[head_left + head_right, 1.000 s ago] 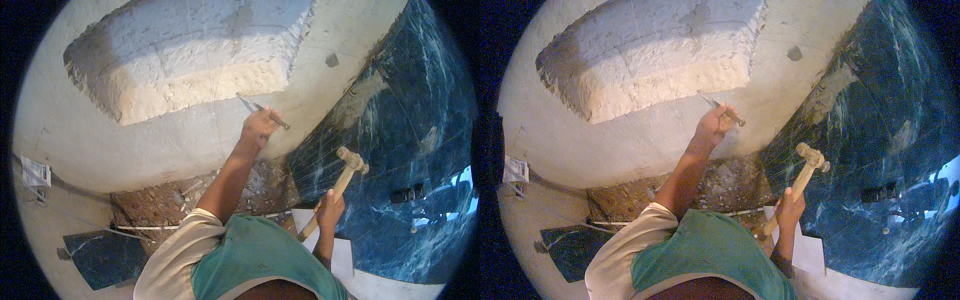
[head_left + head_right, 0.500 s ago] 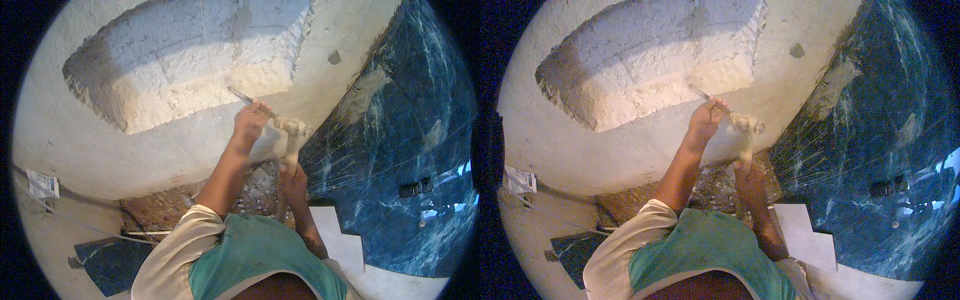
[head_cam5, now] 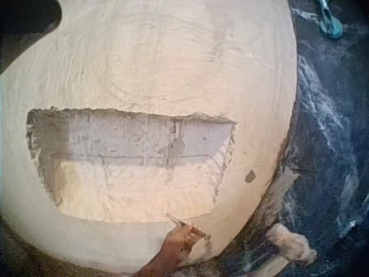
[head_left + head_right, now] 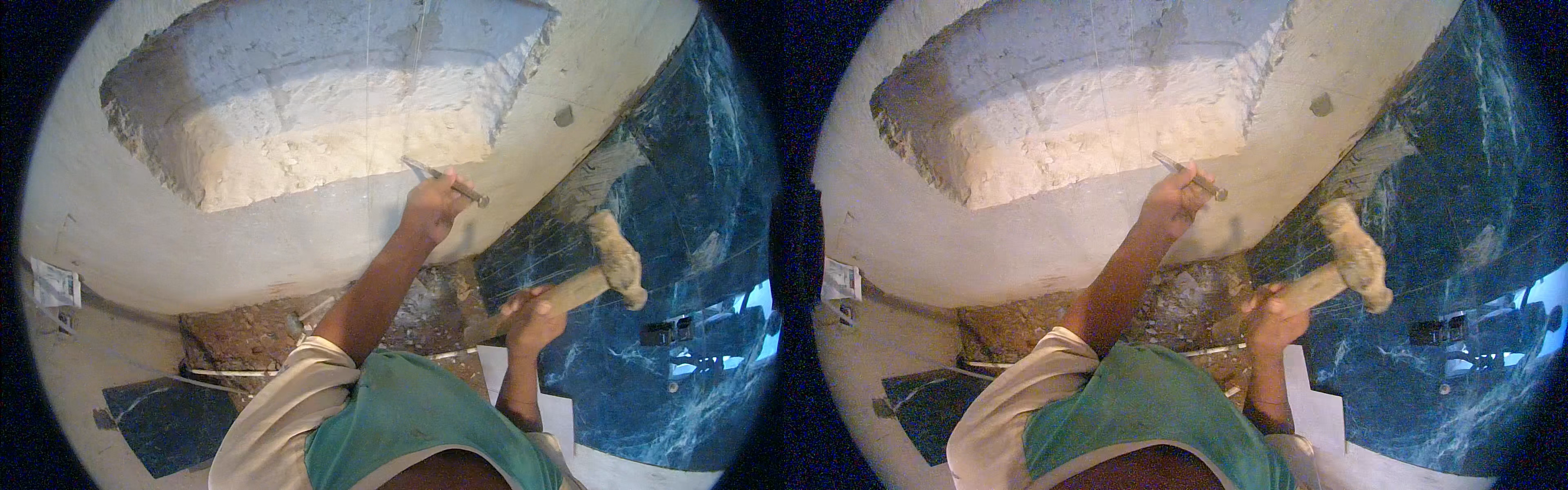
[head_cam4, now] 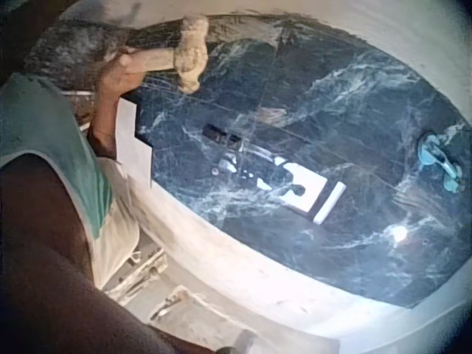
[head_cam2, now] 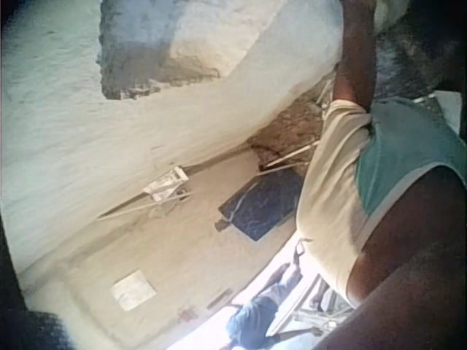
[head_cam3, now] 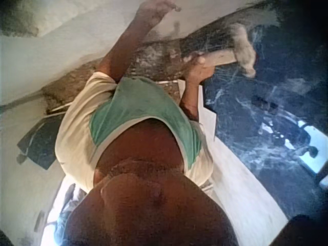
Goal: The person uses a hammer and a metal rod to carve a rectangular niche into a wall, then positions a tile into the opening with the help of another person.
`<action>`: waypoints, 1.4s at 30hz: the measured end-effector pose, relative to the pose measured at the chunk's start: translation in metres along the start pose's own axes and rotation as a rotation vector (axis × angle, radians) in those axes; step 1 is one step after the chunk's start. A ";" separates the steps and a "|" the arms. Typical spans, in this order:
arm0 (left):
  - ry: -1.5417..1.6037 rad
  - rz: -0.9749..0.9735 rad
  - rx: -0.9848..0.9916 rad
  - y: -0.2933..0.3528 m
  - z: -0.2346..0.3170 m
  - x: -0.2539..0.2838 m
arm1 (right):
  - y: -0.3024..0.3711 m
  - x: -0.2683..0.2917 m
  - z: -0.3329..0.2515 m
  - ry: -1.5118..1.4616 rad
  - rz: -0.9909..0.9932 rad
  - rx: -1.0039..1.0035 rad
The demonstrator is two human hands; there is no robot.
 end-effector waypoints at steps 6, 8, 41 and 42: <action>-0.041 -0.029 -0.098 -0.031 -0.002 0.004 | -0.005 -0.015 0.016 -0.019 -0.008 0.018; -0.220 -0.094 -0.278 -0.043 -0.010 0.019 | 0.001 -0.012 0.050 0.493 -0.085 0.010; -1.121 0.578 -0.289 0.227 0.075 0.138 | -0.035 -0.151 0.137 0.343 -0.346 -0.702; -1.036 0.644 -0.284 0.230 0.083 0.146 | -0.044 -0.153 0.125 0.305 -0.335 -0.733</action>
Point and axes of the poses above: each hand's wrist, its own y-axis away from the middle knuckle, its own x-axis out of the back of the hand, z = x × y, the point moved 1 cm from there along -y, towards the middle knuckle, and after that the axes turned 14 degrees about z, right-handed, at the moved point
